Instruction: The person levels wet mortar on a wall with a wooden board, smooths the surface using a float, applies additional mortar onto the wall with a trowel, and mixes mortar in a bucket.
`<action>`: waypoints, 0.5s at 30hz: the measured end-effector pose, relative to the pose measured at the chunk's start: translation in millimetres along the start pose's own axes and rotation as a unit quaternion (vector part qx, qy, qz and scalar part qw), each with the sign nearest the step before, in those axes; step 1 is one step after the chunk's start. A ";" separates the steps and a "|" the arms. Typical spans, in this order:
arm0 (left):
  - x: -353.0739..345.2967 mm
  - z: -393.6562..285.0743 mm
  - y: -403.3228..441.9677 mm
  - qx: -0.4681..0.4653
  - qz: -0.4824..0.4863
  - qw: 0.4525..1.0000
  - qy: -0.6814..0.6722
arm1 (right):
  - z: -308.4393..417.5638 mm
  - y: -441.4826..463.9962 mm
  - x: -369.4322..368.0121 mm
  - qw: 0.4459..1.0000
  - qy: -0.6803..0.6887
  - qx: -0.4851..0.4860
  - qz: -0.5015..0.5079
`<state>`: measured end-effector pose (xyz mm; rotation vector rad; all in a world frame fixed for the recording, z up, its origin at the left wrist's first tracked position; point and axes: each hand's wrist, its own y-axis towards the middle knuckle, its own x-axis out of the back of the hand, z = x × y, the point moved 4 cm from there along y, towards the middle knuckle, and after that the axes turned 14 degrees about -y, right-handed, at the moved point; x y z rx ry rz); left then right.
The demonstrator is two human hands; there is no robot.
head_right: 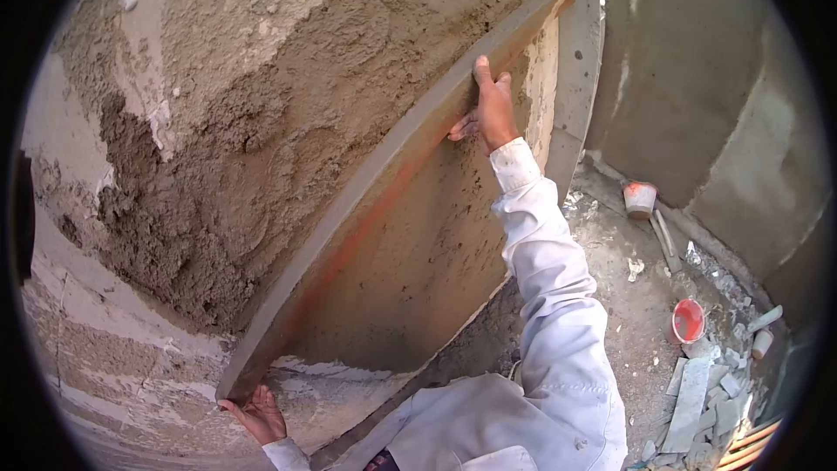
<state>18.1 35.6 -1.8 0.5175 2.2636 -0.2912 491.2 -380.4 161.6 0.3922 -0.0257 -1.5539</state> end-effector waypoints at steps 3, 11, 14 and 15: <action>49.8 59.6 -31.6 0.059 -0.067 0.995 -0.054 | 4.2 14.5 17.0 0.995 -0.075 0.006 0.059; 118.8 -23.8 18.4 0.007 -0.075 0.997 -0.035 | -31.5 -62.8 -50.2 0.992 0.011 -0.033 0.122; 126.8 -24.2 22.3 0.020 -0.047 0.998 -0.037 | -32.5 -61.0 -51.7 0.995 0.009 -0.003 0.095; 115.3 -24.2 18.3 0.021 -0.032 0.999 -0.037 | -27.5 -58.1 -52.3 0.996 0.007 0.007 0.092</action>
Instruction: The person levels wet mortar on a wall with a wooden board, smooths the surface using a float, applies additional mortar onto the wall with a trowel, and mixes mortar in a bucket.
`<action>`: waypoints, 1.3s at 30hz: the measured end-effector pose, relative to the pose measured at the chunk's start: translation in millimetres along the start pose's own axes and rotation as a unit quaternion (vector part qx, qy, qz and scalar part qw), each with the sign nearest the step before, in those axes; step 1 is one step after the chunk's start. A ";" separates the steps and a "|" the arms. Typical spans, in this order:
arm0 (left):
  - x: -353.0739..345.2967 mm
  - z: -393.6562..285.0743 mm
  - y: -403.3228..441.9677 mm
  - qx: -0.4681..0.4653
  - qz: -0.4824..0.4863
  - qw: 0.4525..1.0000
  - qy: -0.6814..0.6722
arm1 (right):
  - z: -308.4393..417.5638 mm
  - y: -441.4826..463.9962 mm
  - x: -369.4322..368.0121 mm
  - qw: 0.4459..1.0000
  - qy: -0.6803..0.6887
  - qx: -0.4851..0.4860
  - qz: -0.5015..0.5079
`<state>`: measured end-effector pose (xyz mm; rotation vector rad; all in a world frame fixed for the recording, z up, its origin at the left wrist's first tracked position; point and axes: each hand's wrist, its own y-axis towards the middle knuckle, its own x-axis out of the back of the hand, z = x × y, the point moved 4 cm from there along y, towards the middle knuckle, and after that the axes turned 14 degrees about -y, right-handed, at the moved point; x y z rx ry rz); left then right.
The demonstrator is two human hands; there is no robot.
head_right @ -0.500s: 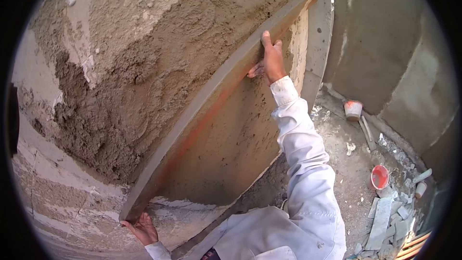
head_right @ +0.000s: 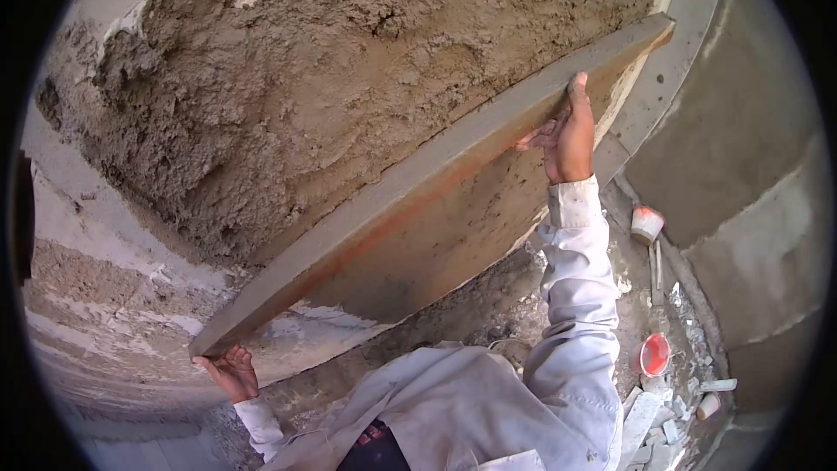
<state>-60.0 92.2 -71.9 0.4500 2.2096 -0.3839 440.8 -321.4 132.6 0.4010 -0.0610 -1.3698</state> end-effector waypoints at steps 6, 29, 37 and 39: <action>-67.5 5.4 -14.2 -0.040 0.014 0.999 0.009 | 26.2 40.9 29.1 1.000 -0.020 -0.006 0.017; -91.1 -21.6 -19.1 -0.030 0.057 0.997 -0.048 | 54.9 50.0 23.1 0.999 0.003 0.039 0.021; -115.5 -16.2 -26.0 -0.054 0.053 0.996 -0.055 | 73.3 62.0 30.4 0.997 -0.039 0.019 0.067; -110.0 -23.9 -20.1 -0.068 0.052 0.994 -0.064 | 72.3 52.4 19.9 0.997 -0.047 0.013 0.054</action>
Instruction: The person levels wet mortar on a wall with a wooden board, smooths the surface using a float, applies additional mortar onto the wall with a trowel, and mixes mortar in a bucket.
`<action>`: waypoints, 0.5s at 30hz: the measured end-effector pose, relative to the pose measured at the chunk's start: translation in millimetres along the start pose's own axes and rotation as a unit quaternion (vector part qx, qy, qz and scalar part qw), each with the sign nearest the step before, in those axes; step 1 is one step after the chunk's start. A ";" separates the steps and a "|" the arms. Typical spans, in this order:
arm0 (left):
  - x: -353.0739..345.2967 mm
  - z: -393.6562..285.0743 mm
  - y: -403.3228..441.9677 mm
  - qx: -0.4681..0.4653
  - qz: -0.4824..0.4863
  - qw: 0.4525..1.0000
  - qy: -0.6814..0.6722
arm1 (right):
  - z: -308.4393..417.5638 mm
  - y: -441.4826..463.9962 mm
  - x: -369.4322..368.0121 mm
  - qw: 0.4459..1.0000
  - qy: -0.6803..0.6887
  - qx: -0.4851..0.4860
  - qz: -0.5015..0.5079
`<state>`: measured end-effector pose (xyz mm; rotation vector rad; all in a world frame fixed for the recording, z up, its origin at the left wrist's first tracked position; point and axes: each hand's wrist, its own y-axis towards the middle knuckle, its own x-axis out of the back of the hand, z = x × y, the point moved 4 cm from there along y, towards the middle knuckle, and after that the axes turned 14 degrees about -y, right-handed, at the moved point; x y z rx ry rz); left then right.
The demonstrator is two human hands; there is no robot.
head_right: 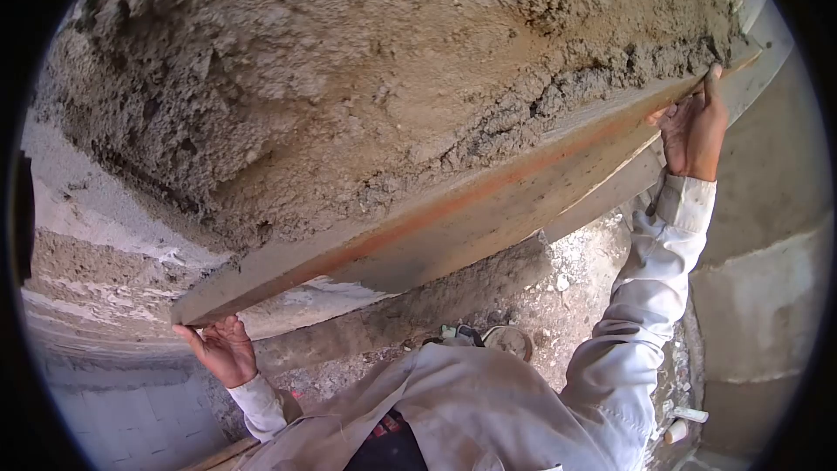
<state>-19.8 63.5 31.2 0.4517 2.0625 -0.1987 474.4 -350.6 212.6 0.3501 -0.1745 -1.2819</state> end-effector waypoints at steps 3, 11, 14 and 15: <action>15.8 -23.5 11.4 -0.026 -0.011 1.000 0.003 | 2.5 -20.9 -26.0 1.000 0.011 -0.007 0.004; 12.5 -45.7 15.0 -0.034 -0.027 0.999 0.019 | 1.2 -24.2 -34.0 1.000 0.019 -0.009 0.007; -6.2 -37.6 9.2 -0.041 -0.046 0.998 -0.012 | 10.5 -8.8 -17.9 0.999 0.005 0.002 0.038; -13.3 -35.5 8.3 -0.040 -0.046 0.998 -0.023 | 14.6 -2.7 -12.1 0.999 0.002 0.010 0.041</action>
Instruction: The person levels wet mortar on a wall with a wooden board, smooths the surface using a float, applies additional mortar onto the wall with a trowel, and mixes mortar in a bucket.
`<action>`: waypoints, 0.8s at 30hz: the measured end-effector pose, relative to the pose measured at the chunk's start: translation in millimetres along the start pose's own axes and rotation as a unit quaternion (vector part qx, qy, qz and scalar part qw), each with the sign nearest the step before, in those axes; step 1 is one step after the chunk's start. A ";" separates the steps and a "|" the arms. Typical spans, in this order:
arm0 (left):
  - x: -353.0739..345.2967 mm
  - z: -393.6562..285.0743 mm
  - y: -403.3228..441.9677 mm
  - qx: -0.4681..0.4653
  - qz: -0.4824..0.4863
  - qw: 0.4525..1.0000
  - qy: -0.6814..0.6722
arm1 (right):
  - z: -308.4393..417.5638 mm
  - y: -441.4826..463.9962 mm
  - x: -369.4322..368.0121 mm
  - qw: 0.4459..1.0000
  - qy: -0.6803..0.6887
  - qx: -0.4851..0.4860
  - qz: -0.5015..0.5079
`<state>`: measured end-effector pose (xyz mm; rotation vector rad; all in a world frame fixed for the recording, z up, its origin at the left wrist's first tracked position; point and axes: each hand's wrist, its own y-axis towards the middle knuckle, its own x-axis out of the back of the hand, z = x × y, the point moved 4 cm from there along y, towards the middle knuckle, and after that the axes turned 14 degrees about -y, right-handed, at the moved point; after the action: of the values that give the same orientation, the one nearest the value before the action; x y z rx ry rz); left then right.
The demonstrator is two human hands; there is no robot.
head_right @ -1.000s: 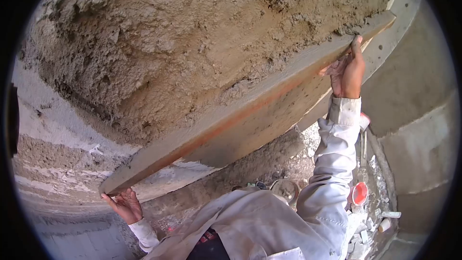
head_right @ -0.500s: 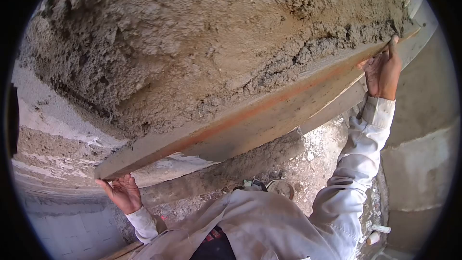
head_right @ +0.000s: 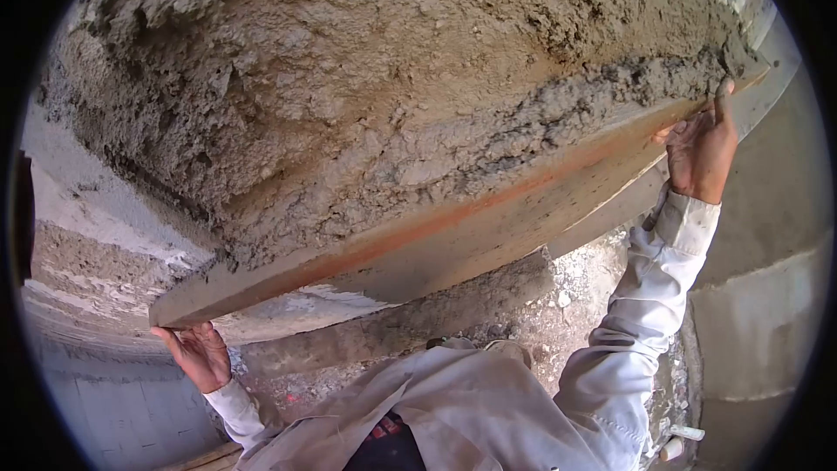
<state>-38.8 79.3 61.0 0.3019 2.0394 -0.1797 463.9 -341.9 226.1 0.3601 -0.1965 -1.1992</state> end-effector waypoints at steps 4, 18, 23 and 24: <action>-12.4 7.9 -3.6 0.047 0.049 0.998 0.005 | 25.4 42.8 51.7 0.995 -0.051 0.015 -0.078; -36.4 -58.1 20.6 0.008 0.092 0.995 0.037 | 31.5 -3.9 -21.4 0.998 -0.015 -0.020 -0.060; -24.0 -64.6 26.3 0.042 0.140 0.988 0.053 | 31.3 2.8 -11.5 0.997 -0.022 0.002 -0.070; -26.6 -60.4 26.8 0.045 0.137 0.988 0.044 | 36.1 6.2 -10.1 0.997 -0.022 0.002 -0.070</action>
<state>-70.3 116.7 112.8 0.6532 2.0555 -0.0891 453.6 -336.6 262.2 0.3546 -0.2142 -1.3452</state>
